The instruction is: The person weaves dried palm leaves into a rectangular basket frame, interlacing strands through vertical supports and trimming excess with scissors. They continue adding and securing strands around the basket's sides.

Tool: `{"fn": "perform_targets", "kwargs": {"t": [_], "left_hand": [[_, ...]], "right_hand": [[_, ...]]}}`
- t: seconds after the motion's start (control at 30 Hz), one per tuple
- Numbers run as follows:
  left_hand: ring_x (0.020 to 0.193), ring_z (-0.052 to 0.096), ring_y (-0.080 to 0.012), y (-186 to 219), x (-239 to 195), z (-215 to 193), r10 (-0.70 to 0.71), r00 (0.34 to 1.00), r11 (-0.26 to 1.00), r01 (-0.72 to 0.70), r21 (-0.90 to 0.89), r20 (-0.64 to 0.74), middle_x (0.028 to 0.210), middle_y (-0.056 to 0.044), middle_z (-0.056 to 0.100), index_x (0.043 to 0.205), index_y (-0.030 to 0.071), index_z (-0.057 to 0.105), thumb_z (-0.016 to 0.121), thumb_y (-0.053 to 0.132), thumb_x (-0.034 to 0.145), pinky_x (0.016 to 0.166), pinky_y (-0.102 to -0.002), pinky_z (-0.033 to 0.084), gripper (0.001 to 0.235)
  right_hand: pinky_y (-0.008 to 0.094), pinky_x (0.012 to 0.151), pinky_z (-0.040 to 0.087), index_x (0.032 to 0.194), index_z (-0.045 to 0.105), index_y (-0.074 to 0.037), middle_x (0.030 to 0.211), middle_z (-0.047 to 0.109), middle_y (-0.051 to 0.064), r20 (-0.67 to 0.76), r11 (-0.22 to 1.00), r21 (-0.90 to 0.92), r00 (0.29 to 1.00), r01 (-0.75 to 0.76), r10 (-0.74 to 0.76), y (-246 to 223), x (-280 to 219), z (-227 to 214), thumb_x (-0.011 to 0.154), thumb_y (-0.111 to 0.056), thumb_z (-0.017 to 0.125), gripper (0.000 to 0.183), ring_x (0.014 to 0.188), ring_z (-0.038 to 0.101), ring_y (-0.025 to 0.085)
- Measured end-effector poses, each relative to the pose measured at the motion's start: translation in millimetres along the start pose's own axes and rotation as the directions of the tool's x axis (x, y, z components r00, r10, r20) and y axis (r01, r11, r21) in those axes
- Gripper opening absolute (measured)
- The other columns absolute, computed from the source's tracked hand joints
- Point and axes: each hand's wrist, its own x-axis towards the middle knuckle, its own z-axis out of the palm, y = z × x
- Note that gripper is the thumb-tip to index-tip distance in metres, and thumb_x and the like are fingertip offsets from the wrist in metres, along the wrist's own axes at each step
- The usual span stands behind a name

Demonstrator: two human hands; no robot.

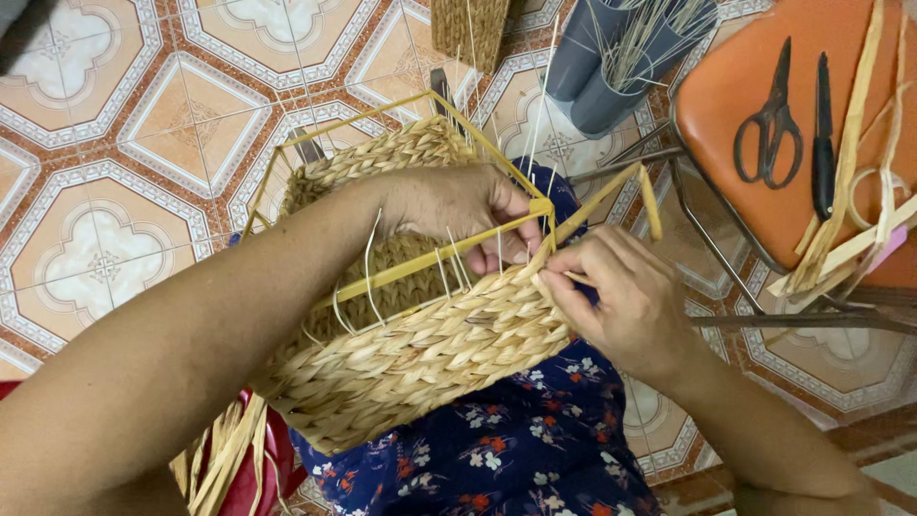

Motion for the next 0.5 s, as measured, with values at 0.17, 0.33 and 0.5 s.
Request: {"fn": "perform_targets", "kwargs": {"t": [0.17,0.33,0.5], "left_hand": [[0.077,0.074,-0.0121,-1.3,-1.5,2.6,-0.027,1.000,1.000,0.027,-0.002,0.014,0.092,-0.003,0.077,0.109,0.006,0.075,0.075,0.024,0.088,0.069,-0.028,0.064,0.027],[0.082,0.076,-0.0188,-3.1,-1.3,-7.0,-0.083,0.987,0.898,0.135,0.419,-0.139,0.096,-0.008,0.080,0.112,0.012,0.075,0.077,0.022,0.082,0.079,-0.033,0.061,0.032],[0.102,0.073,-0.0275,-15.2,-15.9,-31.1,-0.416,0.781,0.265,0.595,0.759,-0.466,0.116,-0.017,0.074,0.108,-0.001,0.079,0.068,0.031,0.099,0.089,-0.040,0.057,0.036]], "right_hand": [[0.044,0.096,0.046,0.107,0.069,-0.005,0.115,0.067,0.015,0.014,0.996,-0.004,0.996,0.088,-0.088,18.9,14.6,-25.0,0.088,-0.010,0.073,0.020,0.110,0.062,0.028],[0.035,0.074,0.049,0.108,0.075,-0.006,0.087,0.068,0.003,0.260,0.984,0.173,0.966,-0.049,0.002,48.0,26.3,-20.0,0.093,-0.016,0.069,0.019,0.080,0.063,0.016],[0.028,0.055,0.048,0.114,0.078,-0.011,0.079,0.065,0.002,0.334,0.946,0.234,0.932,-0.224,0.138,54.4,10.6,-23.7,0.097,-0.017,0.065,0.023,0.063,0.058,0.011]]}}
